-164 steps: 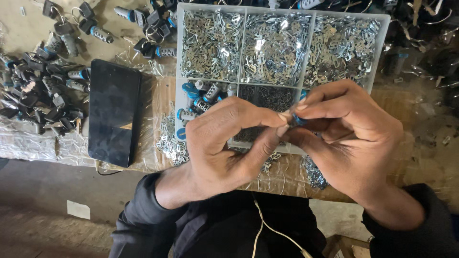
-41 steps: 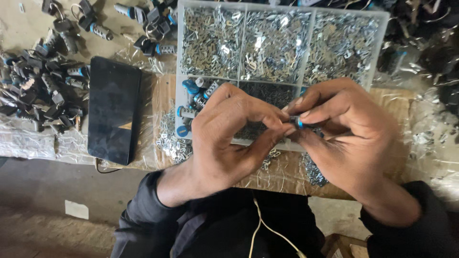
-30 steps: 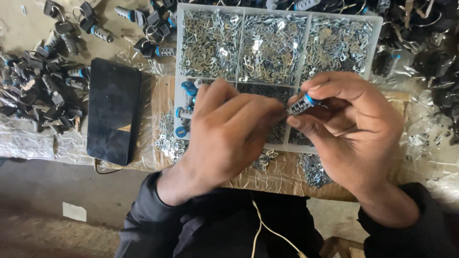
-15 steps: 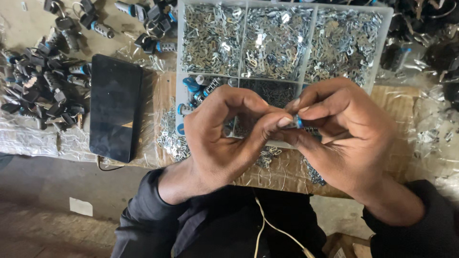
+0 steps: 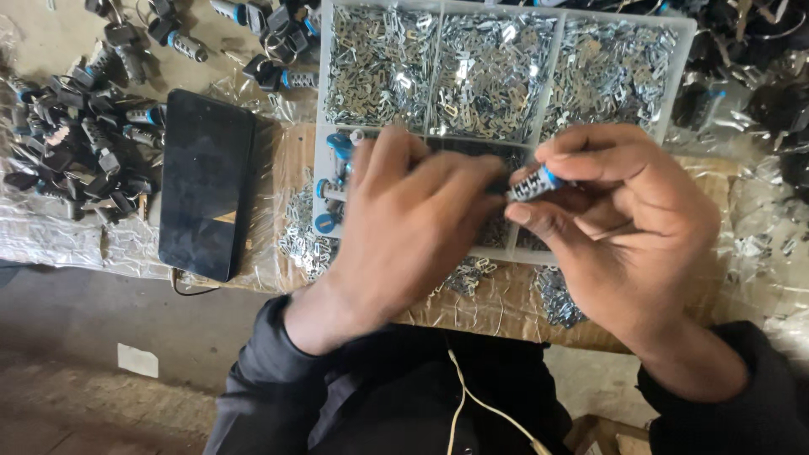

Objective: The person assembles small cam lock cylinders at a workbench. They hold a lock body in one hand, insert small metal pins and components into it with the other hand, and place finished assemblies into a compartmented plastic tray, repeating the cycle with parts picked from piles on the table.

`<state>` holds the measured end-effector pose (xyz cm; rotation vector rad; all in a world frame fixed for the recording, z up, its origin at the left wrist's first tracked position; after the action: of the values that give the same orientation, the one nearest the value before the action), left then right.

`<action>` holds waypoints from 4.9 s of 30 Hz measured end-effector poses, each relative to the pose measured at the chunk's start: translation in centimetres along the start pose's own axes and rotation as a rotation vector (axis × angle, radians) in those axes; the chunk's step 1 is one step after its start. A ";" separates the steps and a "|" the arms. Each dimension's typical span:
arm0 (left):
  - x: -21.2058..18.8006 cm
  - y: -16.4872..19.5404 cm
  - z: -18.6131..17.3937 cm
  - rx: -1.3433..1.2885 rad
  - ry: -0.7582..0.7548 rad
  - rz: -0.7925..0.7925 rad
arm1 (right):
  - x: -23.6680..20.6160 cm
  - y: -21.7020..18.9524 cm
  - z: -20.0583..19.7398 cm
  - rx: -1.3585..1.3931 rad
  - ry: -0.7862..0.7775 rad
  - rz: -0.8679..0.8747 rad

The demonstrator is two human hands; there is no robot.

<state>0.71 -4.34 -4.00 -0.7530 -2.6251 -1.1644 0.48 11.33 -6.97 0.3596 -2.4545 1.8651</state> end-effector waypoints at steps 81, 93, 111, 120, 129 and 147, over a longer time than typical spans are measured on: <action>-4.2 10.1 6.2 -0.547 -0.363 0.158 | -24.4 1.6 -11.5 0.286 0.814 0.105; -9.1 6.3 6.1 -0.143 -0.250 0.024 | -19.3 8.3 -5.4 0.539 0.730 0.215; -15.9 -0.4 -2.4 0.061 -0.163 -0.152 | -19.7 2.8 9.7 0.886 -0.160 0.448; -16.8 -2.0 -2.3 0.056 -0.100 -0.268 | -17.3 1.4 12.0 0.809 -0.294 0.471; -17.5 -2.2 -3.5 -0.010 -0.058 -0.238 | -17.1 1.1 10.7 0.785 -0.159 0.384; -17.2 -2.7 -4.4 -0.139 -0.055 0.101 | -17.1 1.7 10.4 0.745 -0.125 0.432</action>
<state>13.89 -15.61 -8.72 -0.9441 -2.5363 -1.3262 17.90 4.62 -14.38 -0.0625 -1.8990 2.9877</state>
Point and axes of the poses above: each hand's wrist, its own x-axis towards the middle knuckle, its own z-axis out of the palm, y = z × x, the point moved 8 cm from there along x, towards the middle knuckle, and after that the axes turned 9 degrees about -x, right-handed, at the moved point
